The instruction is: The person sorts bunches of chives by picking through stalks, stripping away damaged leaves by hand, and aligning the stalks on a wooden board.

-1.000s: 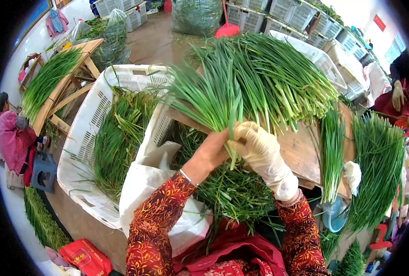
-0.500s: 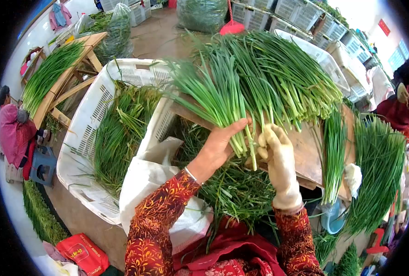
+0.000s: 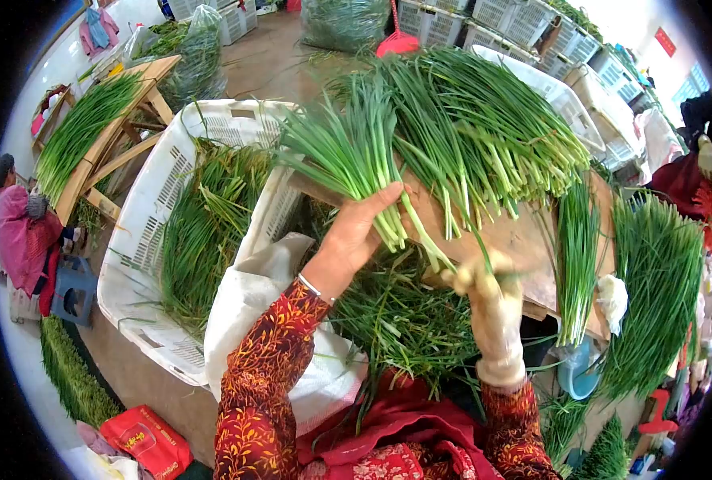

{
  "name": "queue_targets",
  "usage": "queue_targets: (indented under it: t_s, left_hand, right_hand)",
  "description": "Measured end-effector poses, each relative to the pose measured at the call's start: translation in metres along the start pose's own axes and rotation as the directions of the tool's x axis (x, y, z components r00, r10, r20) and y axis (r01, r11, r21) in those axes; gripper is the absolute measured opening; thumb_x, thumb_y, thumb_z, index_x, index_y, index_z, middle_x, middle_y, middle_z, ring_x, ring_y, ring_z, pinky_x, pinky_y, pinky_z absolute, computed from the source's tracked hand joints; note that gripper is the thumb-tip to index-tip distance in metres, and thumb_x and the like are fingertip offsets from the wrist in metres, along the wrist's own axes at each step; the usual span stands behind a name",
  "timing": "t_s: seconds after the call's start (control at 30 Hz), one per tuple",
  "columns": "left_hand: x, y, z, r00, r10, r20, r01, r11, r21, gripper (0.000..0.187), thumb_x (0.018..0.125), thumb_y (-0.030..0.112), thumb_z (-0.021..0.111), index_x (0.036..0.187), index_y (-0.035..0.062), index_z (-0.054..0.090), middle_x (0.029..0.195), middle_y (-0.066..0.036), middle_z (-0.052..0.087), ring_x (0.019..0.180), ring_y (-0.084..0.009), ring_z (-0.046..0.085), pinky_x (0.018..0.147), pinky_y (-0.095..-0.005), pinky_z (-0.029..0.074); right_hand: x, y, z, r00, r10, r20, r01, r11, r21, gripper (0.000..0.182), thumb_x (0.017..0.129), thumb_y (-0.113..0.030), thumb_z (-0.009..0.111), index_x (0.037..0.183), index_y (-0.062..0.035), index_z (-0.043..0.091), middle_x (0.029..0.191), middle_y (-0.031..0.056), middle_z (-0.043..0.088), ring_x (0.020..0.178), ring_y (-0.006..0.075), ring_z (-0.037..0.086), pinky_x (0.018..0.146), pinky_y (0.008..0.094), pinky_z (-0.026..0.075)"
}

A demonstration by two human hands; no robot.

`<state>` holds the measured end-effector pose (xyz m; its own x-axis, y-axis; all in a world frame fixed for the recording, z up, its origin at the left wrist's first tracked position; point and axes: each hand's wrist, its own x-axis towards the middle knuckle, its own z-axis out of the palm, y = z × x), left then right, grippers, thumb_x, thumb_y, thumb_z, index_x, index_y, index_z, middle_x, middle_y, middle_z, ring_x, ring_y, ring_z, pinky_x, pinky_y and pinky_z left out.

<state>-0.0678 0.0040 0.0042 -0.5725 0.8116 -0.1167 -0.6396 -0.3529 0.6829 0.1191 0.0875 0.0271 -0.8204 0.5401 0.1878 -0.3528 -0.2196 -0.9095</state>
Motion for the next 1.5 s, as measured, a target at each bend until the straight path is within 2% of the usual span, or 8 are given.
queue_targets:
  t_s: [0.17, 0.23, 0.3, 0.43, 0.9, 1.13, 1.43, 1.5]
  left_hand:
    - [-0.003, 0.028, -0.015, 0.999, 0.013, -0.033, -0.011, 0.999, 0.050, 0.029, 0.082, 0.027, 0.060, 0.095, 0.0010, 0.057, 0.077, -0.003, 0.060, 0.064, -0.0099, 0.058, 0.056, -0.0221, 0.050]
    - [-0.002, 0.031, -0.028, 0.999, 0.004, 0.047, -0.001, 0.998, -0.066, 0.031, 0.082, 0.028, 0.060, 0.098, 0.0015, 0.056, 0.076, -0.003, 0.059, 0.060, -0.0102, 0.058, 0.053, -0.0220, 0.051]
    - [-0.017, 0.026, -0.018, 0.999, 0.006, -0.037, -0.004, 0.997, 0.073, 0.031, 0.081, 0.024, 0.062, 0.099, 0.0008, 0.056, 0.077, -0.004, 0.060, 0.061, -0.0102, 0.059, 0.052, -0.0232, 0.052]
    - [-0.025, -0.019, -0.003, 0.997, -0.054, -0.062, 0.056, 0.998, 0.020, 0.027, 0.078, 0.020, 0.064, 0.096, 0.0006, 0.057, 0.085, -0.008, 0.063, 0.070, -0.0127, 0.060, 0.061, -0.0263, 0.053]
    - [-0.052, -0.033, 0.004, 0.954, -0.090, 0.287, 0.205, 0.892, -0.402, 0.035, 0.083, 0.020, 0.057, 0.112, 0.0049, 0.044, 0.081, -0.001, 0.055, 0.077, -0.0150, 0.057, 0.091, -0.0398, 0.042]
    - [-0.041, 0.049, 0.051, 0.886, 0.269, 0.378, -0.054, 0.869, -0.492, 0.024, 0.090, 0.019, 0.045, 0.109, 0.0038, 0.043, 0.070, -0.001, 0.052, 0.061, -0.0105, 0.052, 0.062, -0.0329, 0.051]
    - [-0.036, -0.001, 0.036, 0.989, 0.074, 0.126, -0.040, 0.966, -0.254, 0.029, 0.085, 0.016, 0.055, 0.110, 0.0063, 0.047, 0.084, -0.001, 0.054, 0.071, -0.0085, 0.052, 0.062, -0.0268, 0.046]
    - [-0.037, -0.006, 0.035, 1.000, 0.000, 0.008, 0.002, 0.966, -0.260, 0.025, 0.084, 0.014, 0.055, 0.107, 0.0065, 0.048, 0.088, -0.002, 0.054, 0.070, -0.0090, 0.052, 0.061, -0.0260, 0.045]
  right_hand:
    - [-0.066, -0.014, -0.034, 0.534, 0.676, 0.507, -0.642, 0.715, -0.277, 0.021, 0.085, -0.021, 0.055, 0.083, -0.0001, 0.057, 0.086, 0.0149, 0.061, 0.075, 0.0197, 0.058, 0.073, 0.0322, 0.047]
    - [-0.078, 0.002, -0.043, 0.418, 0.854, 0.312, -0.116, 0.390, -0.913, 0.032, 0.082, -0.028, 0.057, 0.097, 0.0007, 0.057, 0.088, 0.0154, 0.061, 0.074, 0.0162, 0.060, 0.066, 0.0275, 0.048]
    - [-0.072, 0.007, -0.046, 0.741, 0.664, 0.098, 0.275, -0.167, -0.947, 0.038, 0.080, -0.033, 0.059, 0.100, -0.0015, 0.056, 0.088, 0.0160, 0.061, 0.074, 0.0175, 0.060, 0.066, 0.0285, 0.047]
    - [-0.010, -0.021, -0.009, 0.898, 0.437, 0.047, -0.220, 0.539, -0.813, 0.043, 0.077, -0.041, 0.060, 0.101, -0.0059, 0.056, 0.091, 0.0153, 0.062, 0.084, 0.0271, 0.060, 0.071, 0.0348, 0.047]
    - [0.027, -0.010, -0.001, 0.872, 0.473, 0.122, -0.384, 0.818, -0.428, 0.039, 0.085, -0.040, 0.052, 0.087, -0.0021, 0.060, 0.065, 0.0008, 0.055, 0.056, 0.0067, 0.049, 0.049, 0.0202, 0.039]
    - [0.079, 0.006, -0.036, 0.998, -0.038, 0.048, 0.042, -0.144, -0.989, 0.029, 0.071, -0.033, 0.065, 0.076, -0.0060, 0.057, 0.071, 0.0128, 0.060, 0.064, 0.0295, 0.060, 0.056, 0.0367, 0.048]
    - [0.086, -0.010, -0.044, 0.976, -0.189, -0.104, -0.119, -0.071, -0.990, 0.017, 0.080, -0.026, 0.057, 0.081, -0.0083, 0.057, 0.067, 0.0099, 0.061, 0.061, 0.0231, 0.059, 0.056, 0.0335, 0.047]
    - [0.086, -0.043, -0.048, 0.950, 0.153, -0.274, -0.301, 0.688, -0.661, 0.013, 0.084, -0.017, 0.056, 0.085, -0.0039, 0.055, 0.066, 0.0062, 0.059, 0.055, 0.0122, 0.055, 0.050, 0.0245, 0.044]
